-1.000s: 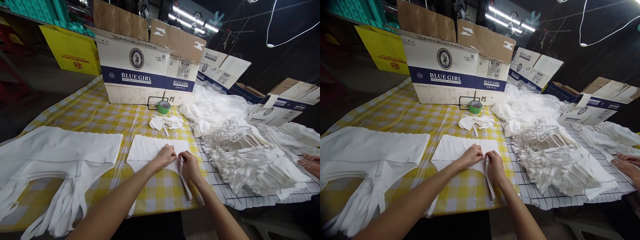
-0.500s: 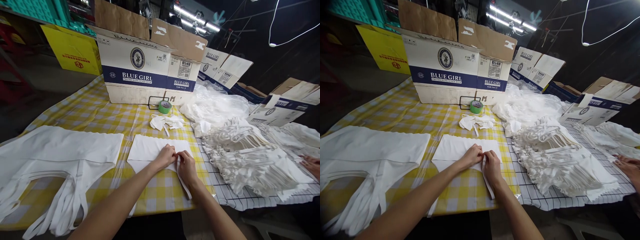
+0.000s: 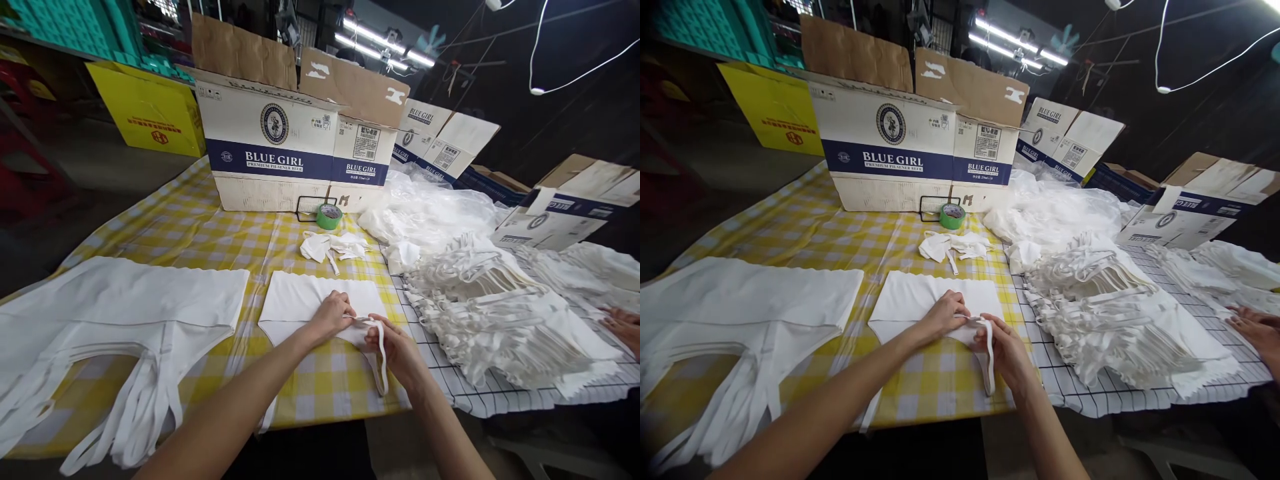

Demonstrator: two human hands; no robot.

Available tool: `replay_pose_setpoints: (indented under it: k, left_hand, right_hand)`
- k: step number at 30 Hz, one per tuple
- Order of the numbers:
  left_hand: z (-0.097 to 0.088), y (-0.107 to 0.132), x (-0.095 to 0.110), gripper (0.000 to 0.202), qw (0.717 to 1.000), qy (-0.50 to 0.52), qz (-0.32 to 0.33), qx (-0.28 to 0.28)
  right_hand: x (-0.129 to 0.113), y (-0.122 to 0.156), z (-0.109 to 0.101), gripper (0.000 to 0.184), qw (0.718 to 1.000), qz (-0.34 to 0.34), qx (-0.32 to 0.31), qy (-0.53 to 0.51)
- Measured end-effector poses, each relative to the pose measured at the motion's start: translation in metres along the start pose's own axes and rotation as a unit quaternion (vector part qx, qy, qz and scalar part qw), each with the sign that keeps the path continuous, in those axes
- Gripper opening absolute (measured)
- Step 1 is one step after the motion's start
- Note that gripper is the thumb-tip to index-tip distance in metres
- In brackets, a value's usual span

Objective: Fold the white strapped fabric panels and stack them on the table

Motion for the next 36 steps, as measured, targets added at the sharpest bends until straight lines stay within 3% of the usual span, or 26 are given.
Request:
replay_pose_setpoints:
  k: [3,7,10,14,17,19,24,27,29,32,34,36]
  left_hand:
    - [-0.013,0.009,0.007,0.025,0.998,-0.008,0.046,-0.045]
    - [-0.030,0.029,0.009,0.051,0.990,-0.032,0.087,-0.111]
    - [-0.042,0.046,-0.004,0.062,0.987,-0.093,0.055,-0.117]
    - [-0.066,0.074,-0.033,0.062,0.976,-0.196,-0.003,-0.091]
    - [-0.083,0.090,-0.050,0.057,0.965,-0.247,-0.032,-0.085]
    - [-0.091,0.091,-0.055,0.056,0.958,-0.272,-0.056,-0.067]
    - [-0.090,0.081,-0.049,0.059,0.955,-0.288,-0.054,-0.057]
    - [-0.090,0.088,-0.049,0.060,0.953,-0.291,-0.054,-0.069]
    - [-0.095,0.097,-0.053,0.061,0.951,-0.296,-0.060,-0.063]
    - [-0.105,0.112,-0.057,0.061,0.947,-0.308,-0.067,-0.061]
    - [-0.110,0.119,-0.058,0.062,0.942,-0.320,-0.079,-0.071]
    - [-0.114,0.125,-0.055,0.062,0.937,-0.326,-0.094,-0.084]
  right_hand:
    - [-0.006,0.029,-0.012,0.034,0.999,0.022,-0.033,-0.007]
    - [0.004,0.068,-0.029,0.035,0.993,-0.027,-0.036,0.110]
    - [0.024,0.091,-0.045,0.038,0.974,-0.093,0.000,0.207]
    - [0.043,0.105,-0.070,0.036,0.927,-0.180,0.060,0.325]
    - [0.029,0.092,-0.078,0.023,0.886,-0.247,0.111,0.377]
    - [0.011,0.070,-0.070,0.028,0.846,-0.293,0.131,0.424]
    - [-0.022,-0.005,-0.014,0.041,0.718,-0.414,0.155,0.538]
    - [-0.015,-0.044,0.009,0.045,0.677,-0.409,0.114,0.602]
    - [-0.006,-0.062,0.011,0.045,0.670,-0.383,0.087,0.630]
    - [-0.004,-0.063,0.005,0.046,0.688,-0.354,0.084,0.629]
    - [-0.012,-0.042,0.003,0.046,0.717,-0.343,0.104,0.598]
    - [-0.022,-0.003,0.008,0.041,0.768,-0.334,0.091,0.539]
Point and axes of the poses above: each hand's wrist, its own y-axis away from the middle knuckle, its own z-axis out of the palm, x = y × z, the point moved 4 cm from there along -y, towards the middle knuckle, and after that the axes turned 12 degrees about x, right-handed, at the moved point
